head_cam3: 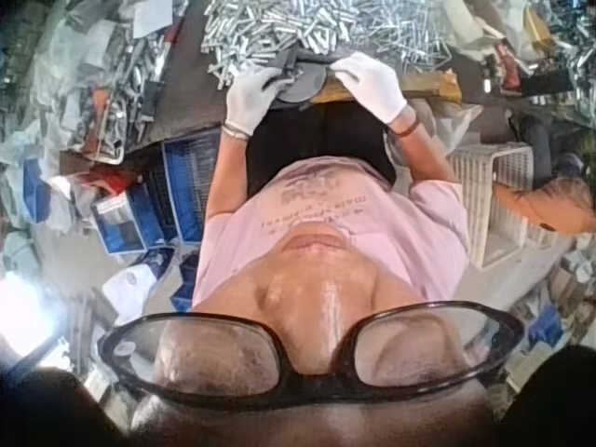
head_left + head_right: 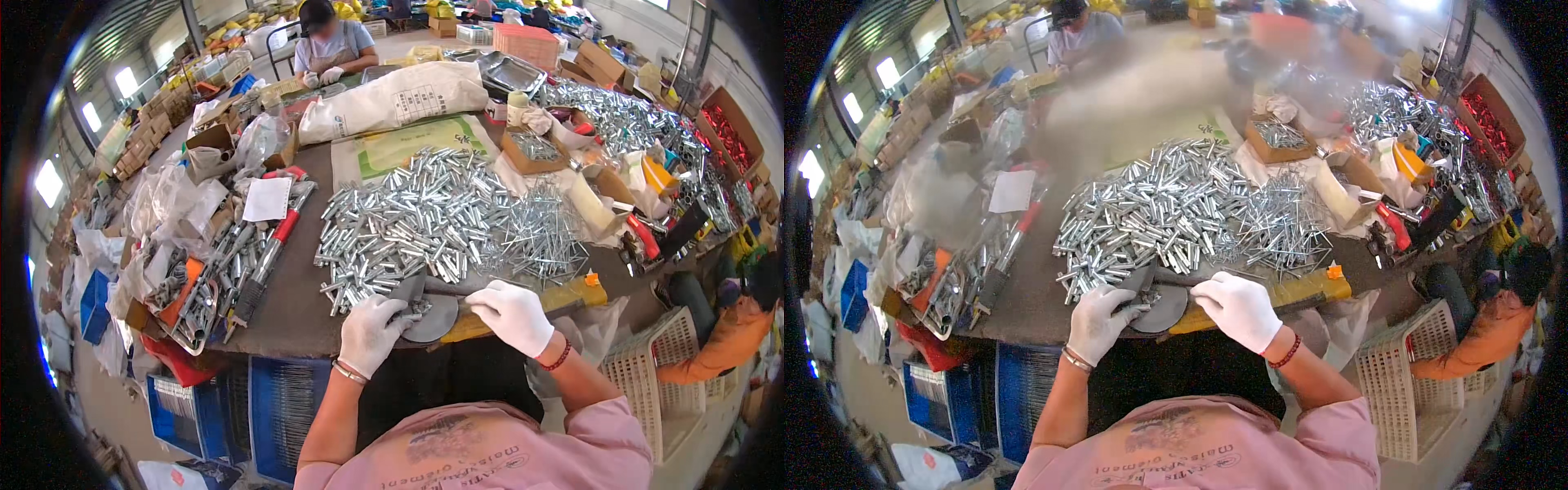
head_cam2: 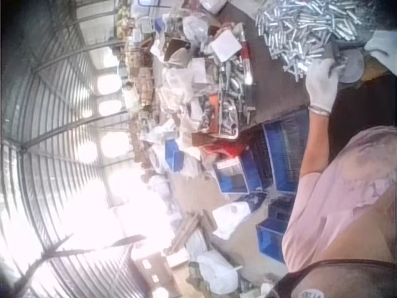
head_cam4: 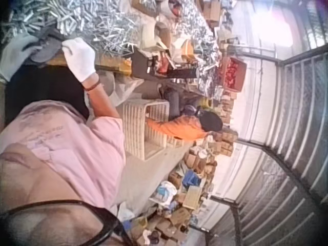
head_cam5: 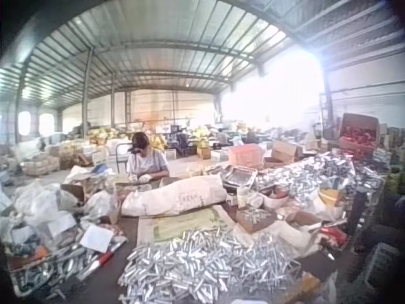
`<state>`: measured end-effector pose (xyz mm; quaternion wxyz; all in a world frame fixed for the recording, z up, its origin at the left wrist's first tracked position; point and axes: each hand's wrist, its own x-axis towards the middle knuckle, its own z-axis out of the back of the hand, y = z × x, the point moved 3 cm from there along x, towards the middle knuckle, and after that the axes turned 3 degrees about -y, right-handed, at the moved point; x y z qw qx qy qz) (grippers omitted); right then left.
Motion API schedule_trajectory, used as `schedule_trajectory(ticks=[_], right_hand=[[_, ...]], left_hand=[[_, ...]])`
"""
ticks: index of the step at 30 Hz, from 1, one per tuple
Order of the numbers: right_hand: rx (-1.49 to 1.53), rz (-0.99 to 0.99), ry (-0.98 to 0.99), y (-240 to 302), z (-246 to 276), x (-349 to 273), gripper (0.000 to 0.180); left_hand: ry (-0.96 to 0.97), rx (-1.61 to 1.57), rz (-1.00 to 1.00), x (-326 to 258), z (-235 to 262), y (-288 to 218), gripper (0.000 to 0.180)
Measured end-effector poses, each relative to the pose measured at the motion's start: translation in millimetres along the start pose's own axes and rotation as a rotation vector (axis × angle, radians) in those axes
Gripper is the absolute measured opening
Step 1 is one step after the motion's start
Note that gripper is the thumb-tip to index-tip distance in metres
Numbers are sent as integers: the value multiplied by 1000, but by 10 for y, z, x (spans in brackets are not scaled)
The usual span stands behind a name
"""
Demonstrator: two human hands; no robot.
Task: Assembling and sorting small metal screws and components using a hand jig at a factory workstation.
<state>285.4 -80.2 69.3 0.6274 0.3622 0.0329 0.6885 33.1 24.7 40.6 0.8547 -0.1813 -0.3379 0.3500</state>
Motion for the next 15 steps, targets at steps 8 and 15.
schedule_trajectory(ticks=[8,15], right_hand=[[85,25,62,78,-207,23,8],[98,57,135,145,-308,-3,11]], left_hand=[[15,22,-15,50,19,-3,23],[10,48,8,34,-9,-18,15]])
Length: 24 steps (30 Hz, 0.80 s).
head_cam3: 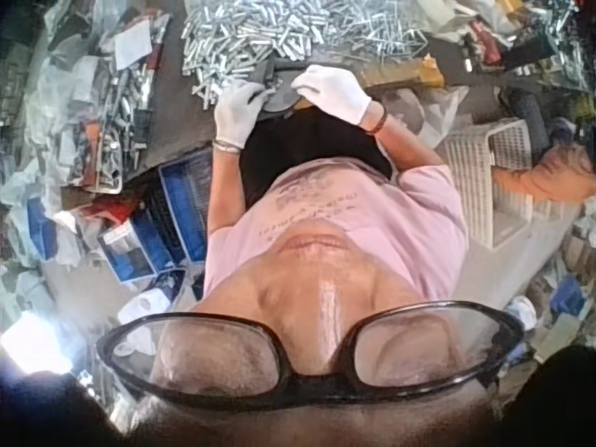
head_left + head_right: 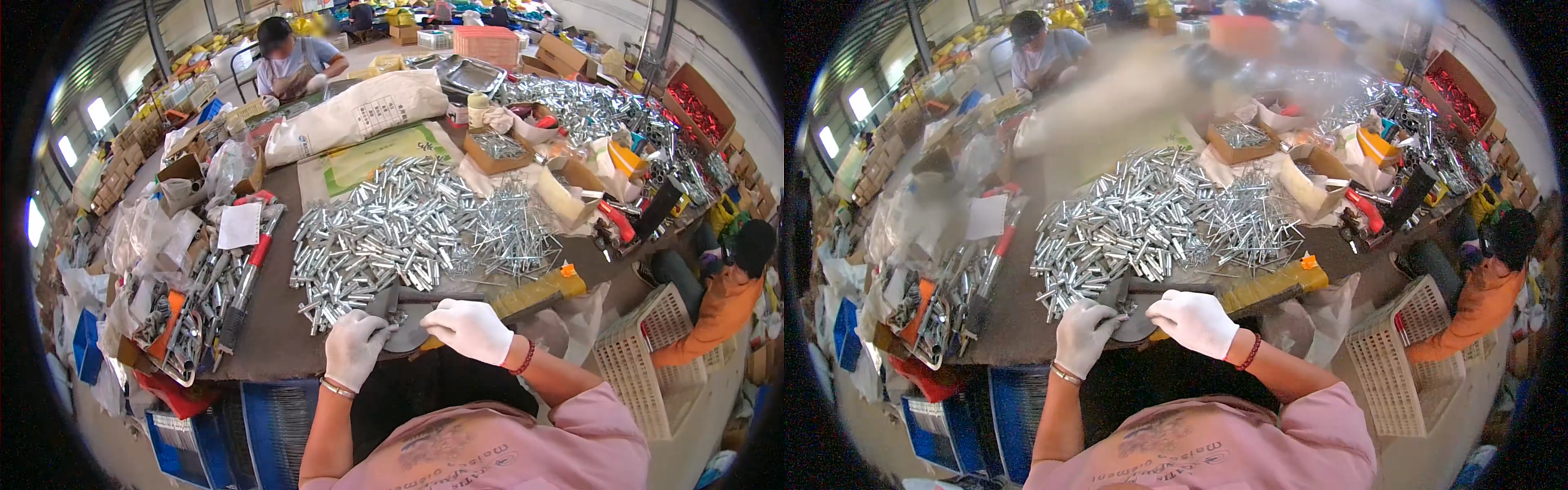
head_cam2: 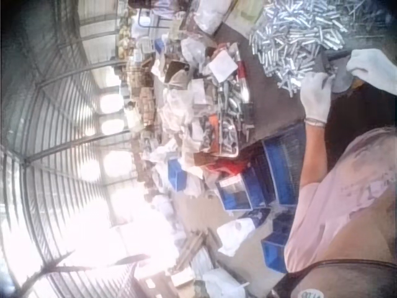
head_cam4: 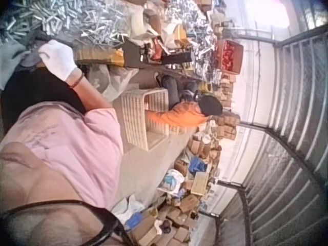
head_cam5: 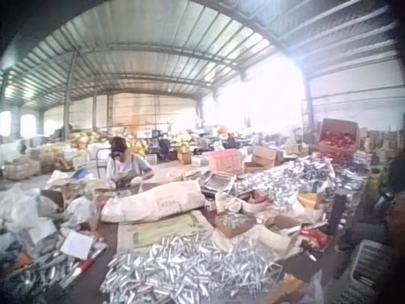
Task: Assembling and sorting small metal screws and components using a hand jig at a factory workstation.
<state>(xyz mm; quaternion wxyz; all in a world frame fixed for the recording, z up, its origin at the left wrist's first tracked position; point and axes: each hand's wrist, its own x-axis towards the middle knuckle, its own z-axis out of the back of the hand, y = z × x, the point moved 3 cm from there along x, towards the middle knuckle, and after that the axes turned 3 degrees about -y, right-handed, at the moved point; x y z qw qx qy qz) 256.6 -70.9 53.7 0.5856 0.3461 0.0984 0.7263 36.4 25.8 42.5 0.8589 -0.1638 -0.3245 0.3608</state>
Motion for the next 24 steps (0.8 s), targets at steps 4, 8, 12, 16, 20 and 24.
schedule_trajectory(ticks=[4,8,12,16,20,24], right_hand=[[6,3,-3,14,14,-52,10],[0,-23,-14,-25,35,-72,10],[10,-22,-38,-55,82,-33,13],[-57,-56,-106,-106,254,10,15],[-109,-269,-217,-398,702,199,63],[63,-386,-336,-1006,1321,603,83]], left_hand=[[39,-60,-20,-1,-13,-42,12],[52,-68,1,-36,0,-64,13],[57,-66,25,-30,-7,-78,16],[29,-79,5,-22,-35,-66,16],[-3,-85,-31,-29,-31,-74,18],[-36,-109,-26,-73,-61,2,26]])
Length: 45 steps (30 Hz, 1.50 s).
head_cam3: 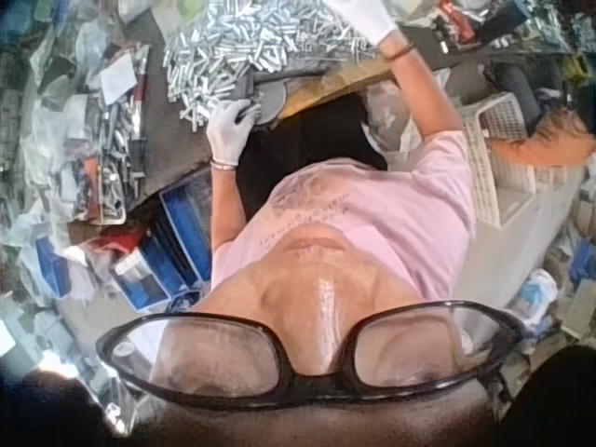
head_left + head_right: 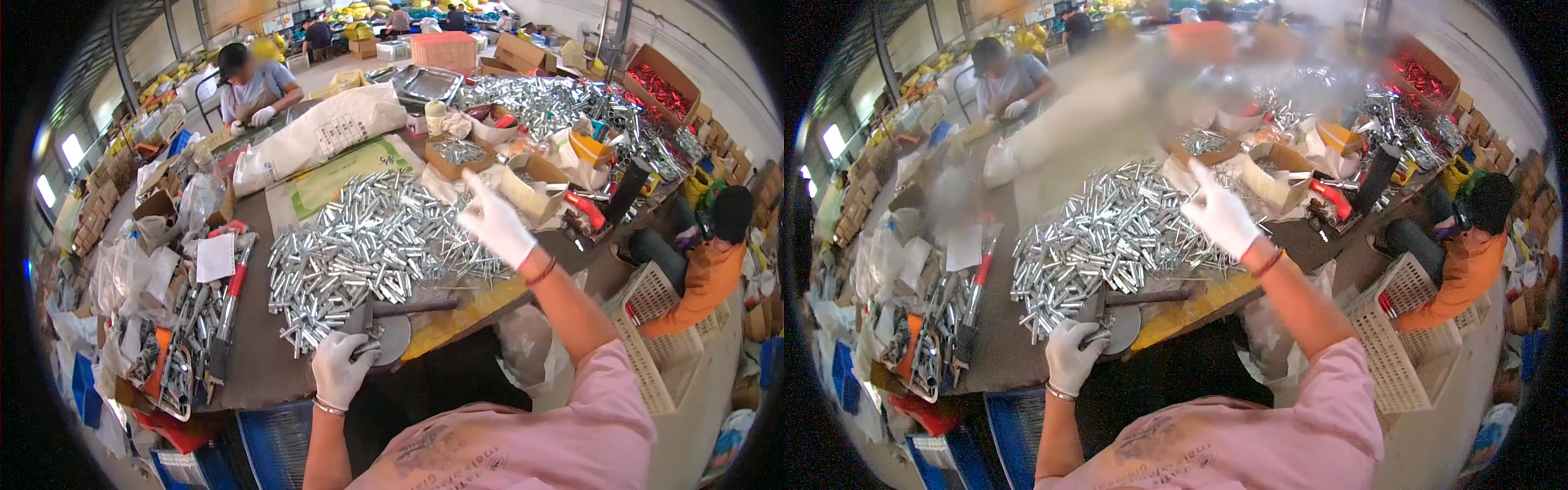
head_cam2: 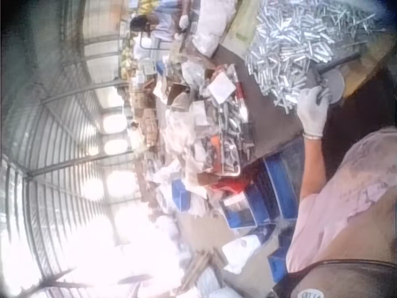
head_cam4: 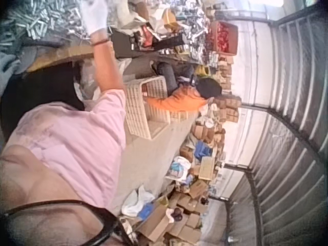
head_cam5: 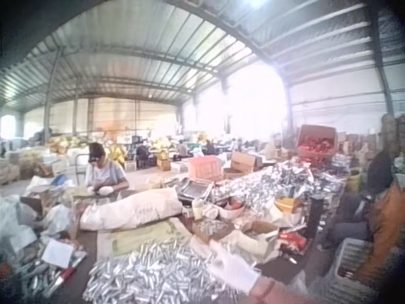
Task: Assembling and sorting small metal screws and components using a hand jig at a factory workstation.
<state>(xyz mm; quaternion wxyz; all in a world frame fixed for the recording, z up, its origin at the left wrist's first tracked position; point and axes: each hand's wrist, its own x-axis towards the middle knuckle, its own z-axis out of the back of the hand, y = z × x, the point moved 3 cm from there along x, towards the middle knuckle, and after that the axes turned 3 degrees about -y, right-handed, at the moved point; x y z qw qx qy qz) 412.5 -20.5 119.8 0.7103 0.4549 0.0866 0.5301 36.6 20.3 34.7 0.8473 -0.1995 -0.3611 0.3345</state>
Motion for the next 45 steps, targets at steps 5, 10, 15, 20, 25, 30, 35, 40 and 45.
schedule_trajectory(ticks=[5,10,15,20,25,30,35,40,45], right_hand=[[27,-87,-124,135,343,808,70],[19,12,95,624,-191,1362,82],[200,-127,211,1049,-599,1700,82],[232,-105,161,1038,-586,1765,83],[254,-190,177,672,-435,1460,70],[18,-98,403,564,-339,749,25],[-244,100,373,46,-403,-165,21],[-540,134,243,-329,-621,-756,7],[-614,185,291,-237,-737,-774,5]], left_hand=[[-49,-31,-22,-53,10,68,24],[-45,-100,-49,34,-11,63,22],[-49,-96,-37,7,25,95,19],[-76,-116,-47,-78,52,76,17],[-28,-95,-24,-63,74,24,18],[-29,-104,-32,3,-27,134,16],[-22,-85,-37,123,-60,112,16],[-31,-59,-44,24,-82,94,20],[10,-120,13,-80,-26,129,10]])
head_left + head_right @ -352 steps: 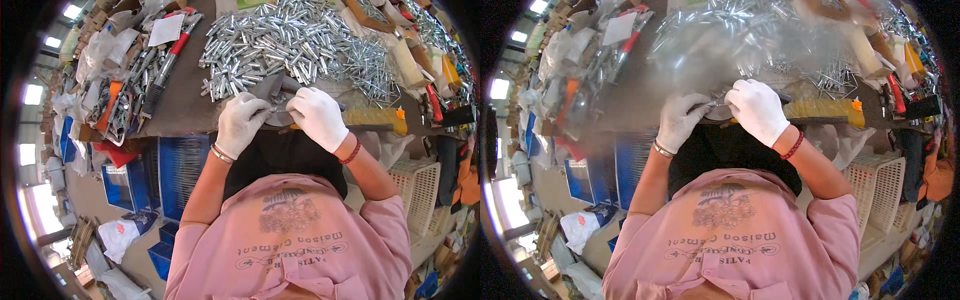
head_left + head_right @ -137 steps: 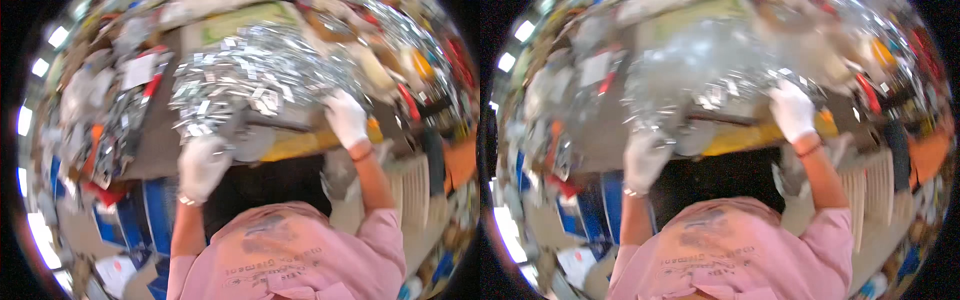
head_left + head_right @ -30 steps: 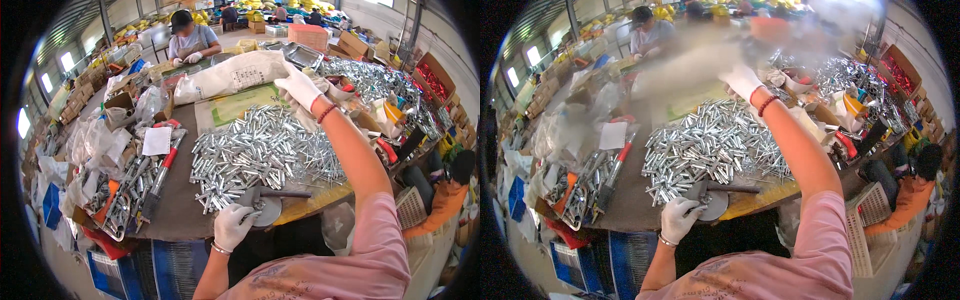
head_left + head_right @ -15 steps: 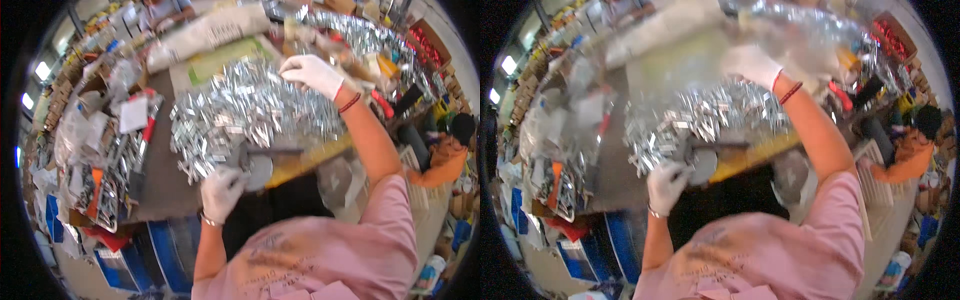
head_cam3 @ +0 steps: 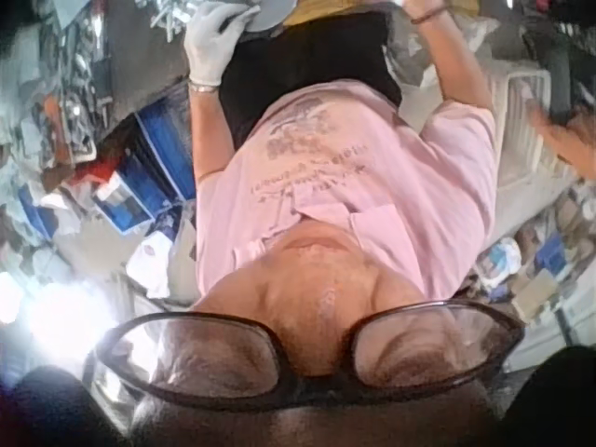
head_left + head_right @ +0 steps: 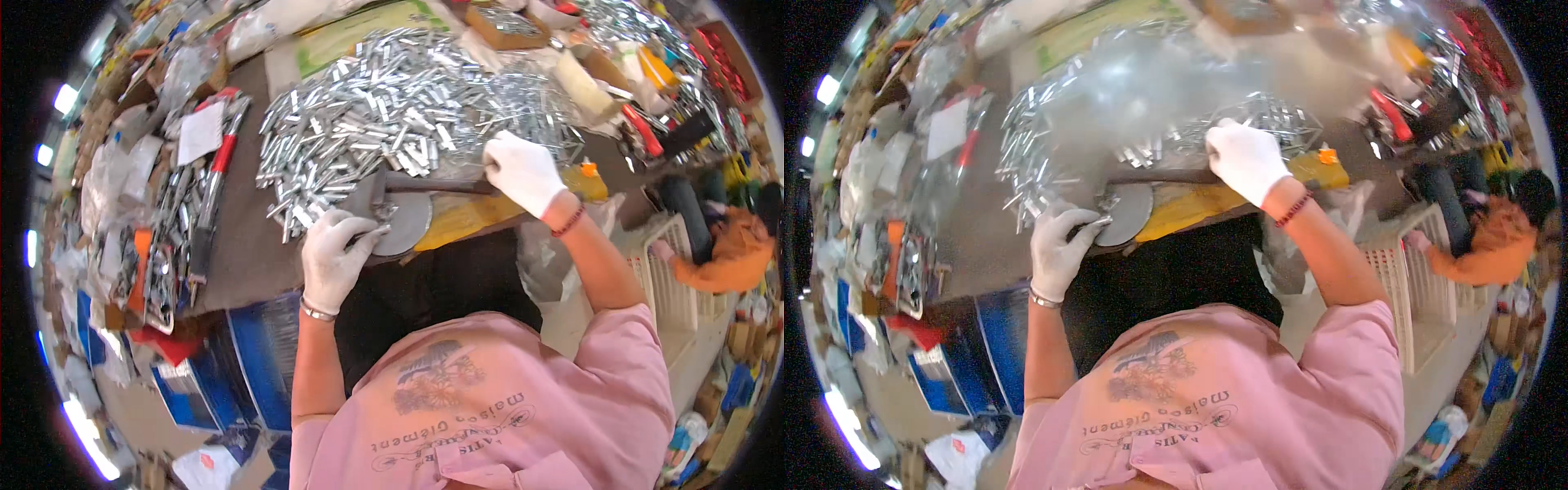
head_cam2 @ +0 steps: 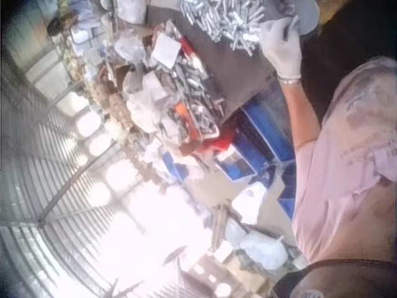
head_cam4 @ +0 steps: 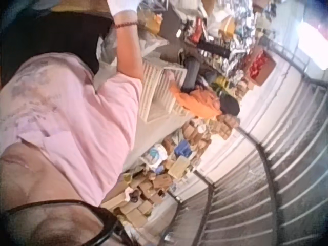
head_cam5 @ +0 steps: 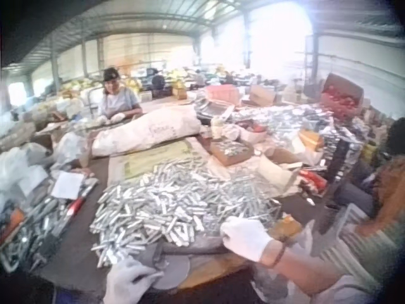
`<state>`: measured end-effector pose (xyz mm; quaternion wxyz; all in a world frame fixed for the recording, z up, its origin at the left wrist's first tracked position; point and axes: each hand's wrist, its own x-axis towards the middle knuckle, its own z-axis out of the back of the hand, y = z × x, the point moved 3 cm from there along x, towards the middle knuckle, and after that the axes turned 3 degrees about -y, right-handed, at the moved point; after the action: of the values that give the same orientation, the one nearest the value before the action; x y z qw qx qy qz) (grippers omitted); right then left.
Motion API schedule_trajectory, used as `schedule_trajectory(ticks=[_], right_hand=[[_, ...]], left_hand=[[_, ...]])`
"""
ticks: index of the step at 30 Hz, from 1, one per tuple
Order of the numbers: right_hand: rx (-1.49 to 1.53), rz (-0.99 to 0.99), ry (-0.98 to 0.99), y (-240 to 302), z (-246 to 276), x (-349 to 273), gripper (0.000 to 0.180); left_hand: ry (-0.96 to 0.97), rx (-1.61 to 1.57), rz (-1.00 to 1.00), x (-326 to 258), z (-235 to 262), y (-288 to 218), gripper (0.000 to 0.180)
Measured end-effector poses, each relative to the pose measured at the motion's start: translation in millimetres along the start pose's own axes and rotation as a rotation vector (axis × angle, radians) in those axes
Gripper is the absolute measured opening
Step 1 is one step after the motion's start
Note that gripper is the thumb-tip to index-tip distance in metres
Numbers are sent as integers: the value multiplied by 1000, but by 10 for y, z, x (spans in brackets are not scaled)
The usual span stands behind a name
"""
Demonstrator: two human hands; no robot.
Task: Assembling and sorting small metal screws and components using a hand jig at a factory workstation.
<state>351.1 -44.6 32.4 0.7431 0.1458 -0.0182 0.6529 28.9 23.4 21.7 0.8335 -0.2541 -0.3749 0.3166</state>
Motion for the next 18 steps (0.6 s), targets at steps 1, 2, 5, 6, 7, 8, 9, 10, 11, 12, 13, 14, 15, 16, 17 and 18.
schedule_trajectory(ticks=[1,2,5,6,7,8,9,10,11,12,13,14,15,16,17,18], right_hand=[[35,26,-39,93,70,-27,3],[144,77,-71,212,105,-54,4],[454,235,-73,683,211,-205,5],[455,270,-48,770,123,-241,4],[456,302,-25,841,24,-263,3],[463,305,-31,901,-55,-270,1],[473,311,-24,937,-91,-248,1],[445,302,-34,960,-117,-230,3],[414,292,-45,976,-138,-212,5],[419,291,-40,989,-146,-200,5],[414,307,-40,1001,-140,-181,6],[408,322,-40,1006,-136,-169,7],[409,318,-38,1004,-140,-172,7],[407,328,-40,1003,-143,-178,7],[404,340,-43,1003,-143,-182,8],[406,337,-41,1003,-141,-185,8]], left_hand=[[37,-6,52,-22,-9,18,9],[73,-12,108,-43,-22,42,9],[106,35,96,-22,-30,12,11],[107,25,129,-11,-46,3,13],[90,44,135,11,-34,-43,13],[75,61,138,14,-28,-78,13],[55,45,150,2,-44,-62,13],[55,51,158,0,-36,-48,13],[60,58,143,5,-30,-44,13],[67,62,128,3,-32,-52,13],[71,63,132,-2,-27,-58,13],[85,78,132,-10,-20,-69,13],[100,91,130,-13,-19,-77,13],[104,90,131,-9,-24,-84,13],[111,75,160,-5,-32,-83,13],[118,60,190,-10,-36,-86,13]])
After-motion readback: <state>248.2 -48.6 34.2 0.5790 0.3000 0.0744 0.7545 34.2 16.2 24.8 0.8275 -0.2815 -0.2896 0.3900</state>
